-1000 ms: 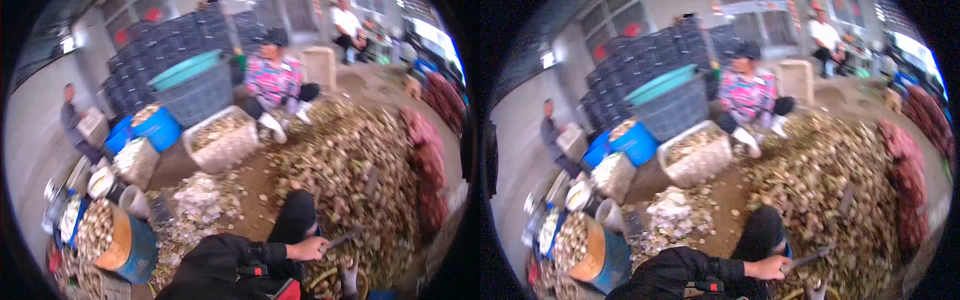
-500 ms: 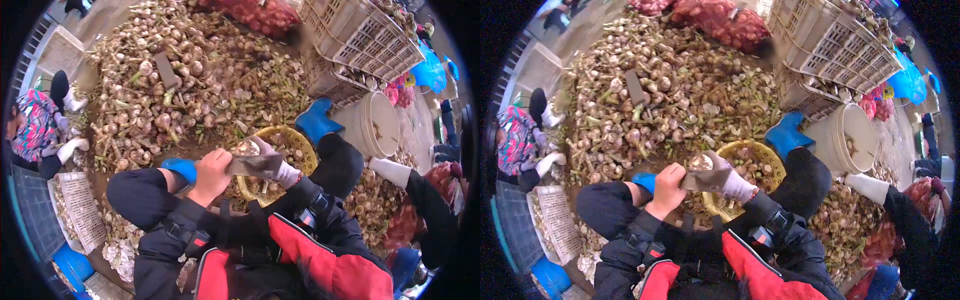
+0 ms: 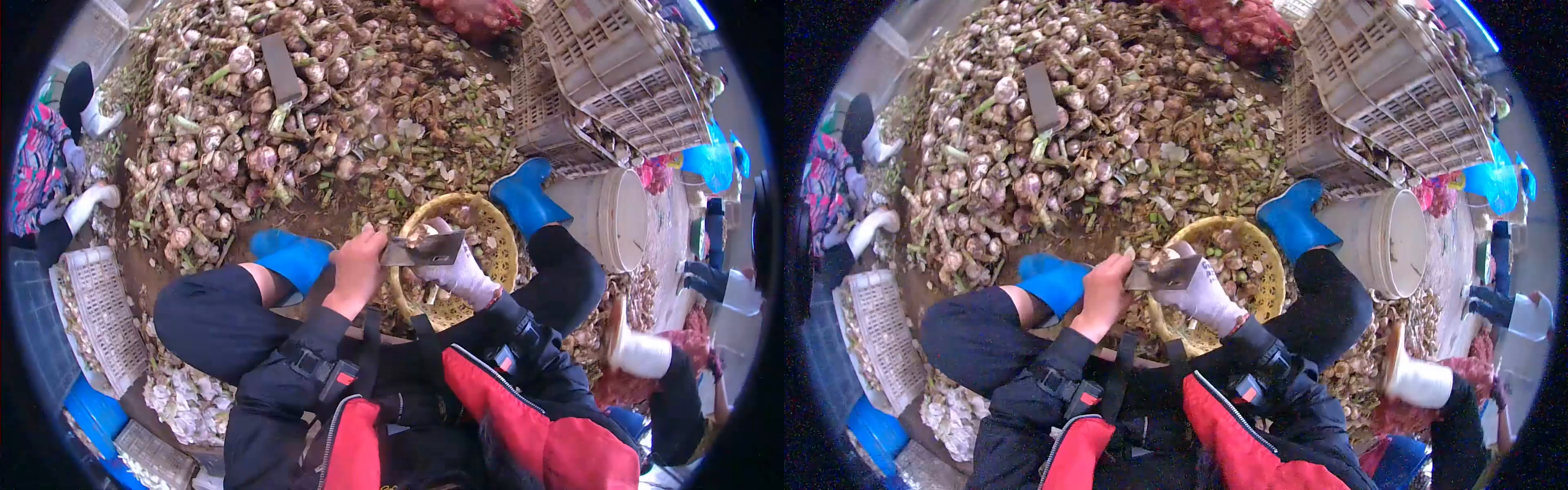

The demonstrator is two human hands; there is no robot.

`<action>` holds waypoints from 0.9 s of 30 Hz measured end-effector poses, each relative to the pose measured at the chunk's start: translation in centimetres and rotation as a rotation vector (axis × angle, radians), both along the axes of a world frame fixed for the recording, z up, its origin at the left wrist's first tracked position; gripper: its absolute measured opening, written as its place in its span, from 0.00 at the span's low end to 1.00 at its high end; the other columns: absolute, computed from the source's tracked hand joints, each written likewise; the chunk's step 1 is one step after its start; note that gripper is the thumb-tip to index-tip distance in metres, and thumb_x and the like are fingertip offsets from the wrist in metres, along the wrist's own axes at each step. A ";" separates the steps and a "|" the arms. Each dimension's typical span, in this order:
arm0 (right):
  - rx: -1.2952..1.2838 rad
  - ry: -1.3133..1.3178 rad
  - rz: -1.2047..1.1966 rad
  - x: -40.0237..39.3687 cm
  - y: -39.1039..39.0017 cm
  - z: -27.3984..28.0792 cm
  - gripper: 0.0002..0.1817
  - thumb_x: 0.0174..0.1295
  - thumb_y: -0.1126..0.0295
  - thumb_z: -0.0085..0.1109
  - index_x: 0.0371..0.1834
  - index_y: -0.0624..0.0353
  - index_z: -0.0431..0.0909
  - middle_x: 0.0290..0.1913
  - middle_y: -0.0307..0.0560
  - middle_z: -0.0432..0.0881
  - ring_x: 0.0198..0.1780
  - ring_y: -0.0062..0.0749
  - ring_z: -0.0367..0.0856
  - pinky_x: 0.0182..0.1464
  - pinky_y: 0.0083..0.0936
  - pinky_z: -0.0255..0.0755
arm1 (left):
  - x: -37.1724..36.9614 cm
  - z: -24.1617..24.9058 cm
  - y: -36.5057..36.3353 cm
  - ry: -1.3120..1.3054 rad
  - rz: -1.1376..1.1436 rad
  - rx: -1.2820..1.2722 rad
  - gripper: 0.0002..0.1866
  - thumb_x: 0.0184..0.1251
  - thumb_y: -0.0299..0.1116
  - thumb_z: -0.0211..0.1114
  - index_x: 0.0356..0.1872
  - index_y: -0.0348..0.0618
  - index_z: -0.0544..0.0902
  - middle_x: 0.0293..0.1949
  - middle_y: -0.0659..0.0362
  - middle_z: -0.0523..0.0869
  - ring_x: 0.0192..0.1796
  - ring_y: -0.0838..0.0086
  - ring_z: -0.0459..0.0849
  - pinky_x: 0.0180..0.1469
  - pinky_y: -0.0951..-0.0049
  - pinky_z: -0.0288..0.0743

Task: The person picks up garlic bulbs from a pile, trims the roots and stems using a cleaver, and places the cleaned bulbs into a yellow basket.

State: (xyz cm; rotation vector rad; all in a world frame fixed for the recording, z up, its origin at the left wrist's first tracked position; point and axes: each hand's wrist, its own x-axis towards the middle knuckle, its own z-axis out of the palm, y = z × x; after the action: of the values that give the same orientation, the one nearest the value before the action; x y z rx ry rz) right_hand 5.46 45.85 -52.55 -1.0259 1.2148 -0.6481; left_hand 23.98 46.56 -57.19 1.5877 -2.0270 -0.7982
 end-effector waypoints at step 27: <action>0.353 0.176 0.616 -1.8 -5.4 1.0 0.20 0.59 0.59 0.59 0.48 0.62 0.77 0.34 0.40 0.78 0.35 0.21 0.74 0.37 0.20 0.70 | 4.1 -4.2 -0.4 0.283 0.299 0.539 0.20 0.45 0.20 0.59 0.45 0.39 0.81 0.37 0.44 0.83 0.41 0.53 0.82 0.43 0.65 0.76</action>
State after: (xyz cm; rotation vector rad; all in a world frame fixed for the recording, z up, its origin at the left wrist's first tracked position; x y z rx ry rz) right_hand 3.64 40.44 -51.54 -1.0918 1.0345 0.1350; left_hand 28.06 46.21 -61.42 1.8661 -1.3978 -1.4344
